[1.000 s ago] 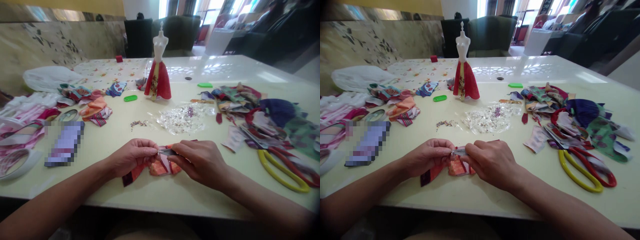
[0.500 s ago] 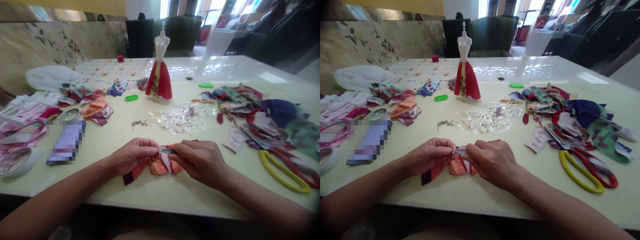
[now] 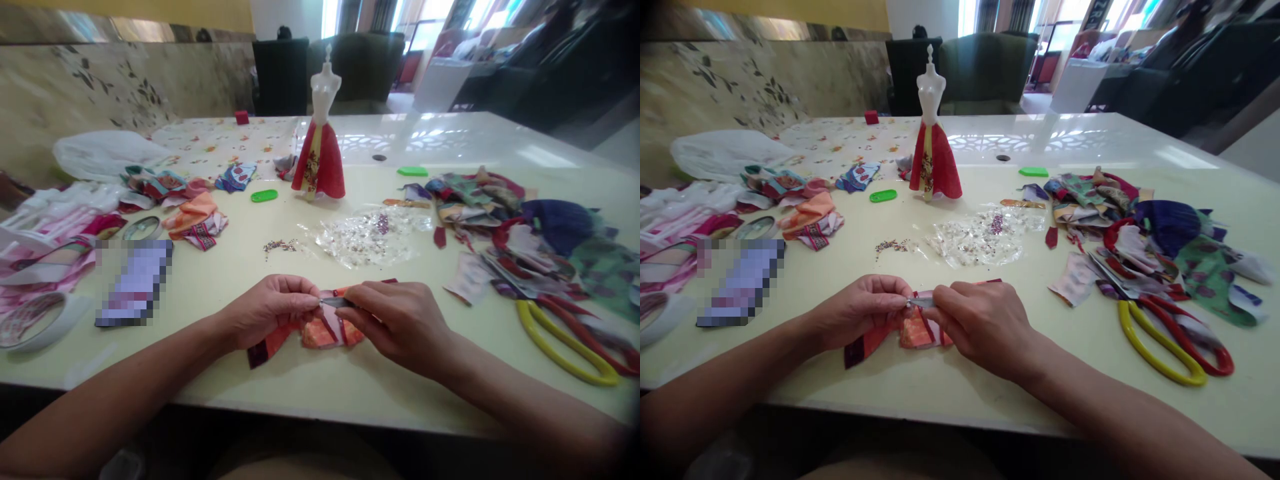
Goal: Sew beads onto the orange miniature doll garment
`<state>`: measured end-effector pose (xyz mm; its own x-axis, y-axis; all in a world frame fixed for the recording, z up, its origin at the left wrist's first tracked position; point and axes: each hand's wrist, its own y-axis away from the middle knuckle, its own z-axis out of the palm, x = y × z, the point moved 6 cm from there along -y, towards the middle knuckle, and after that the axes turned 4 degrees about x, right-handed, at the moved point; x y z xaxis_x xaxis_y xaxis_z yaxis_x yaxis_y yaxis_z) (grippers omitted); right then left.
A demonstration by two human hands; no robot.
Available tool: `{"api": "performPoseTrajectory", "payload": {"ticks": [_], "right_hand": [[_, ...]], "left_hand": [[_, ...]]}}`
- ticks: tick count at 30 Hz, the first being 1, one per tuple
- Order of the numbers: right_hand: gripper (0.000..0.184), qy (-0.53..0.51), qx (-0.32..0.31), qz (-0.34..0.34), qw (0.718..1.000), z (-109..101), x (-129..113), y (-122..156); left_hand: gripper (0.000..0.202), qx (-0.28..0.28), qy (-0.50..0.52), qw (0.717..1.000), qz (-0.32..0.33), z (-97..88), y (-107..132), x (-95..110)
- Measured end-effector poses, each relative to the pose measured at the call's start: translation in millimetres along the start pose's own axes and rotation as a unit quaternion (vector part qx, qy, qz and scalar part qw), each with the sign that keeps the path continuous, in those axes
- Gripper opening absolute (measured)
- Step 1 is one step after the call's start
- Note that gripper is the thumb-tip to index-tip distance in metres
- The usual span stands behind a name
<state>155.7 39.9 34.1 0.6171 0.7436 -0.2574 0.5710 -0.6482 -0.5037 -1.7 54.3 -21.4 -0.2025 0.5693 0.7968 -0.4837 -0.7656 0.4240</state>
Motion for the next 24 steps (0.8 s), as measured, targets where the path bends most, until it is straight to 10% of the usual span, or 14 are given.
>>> {"api": "performPoseTrajectory", "payload": {"ticks": [12, 24], "right_hand": [[0.026, -0.342, -0.100, 0.166, 0.919, 15.0, 6.4, -8.0], [0.030, -0.418, -0.112, 0.219, 0.875, 23.0, 8.2, -4.4]], "left_hand": [[0.015, -0.027, -0.018, 0.999, 0.031, 2.8, 1.7, 3.6], [0.010, -0.047, -0.041, 0.995, 0.084, 4.5, 4.4, 8.1]]}}
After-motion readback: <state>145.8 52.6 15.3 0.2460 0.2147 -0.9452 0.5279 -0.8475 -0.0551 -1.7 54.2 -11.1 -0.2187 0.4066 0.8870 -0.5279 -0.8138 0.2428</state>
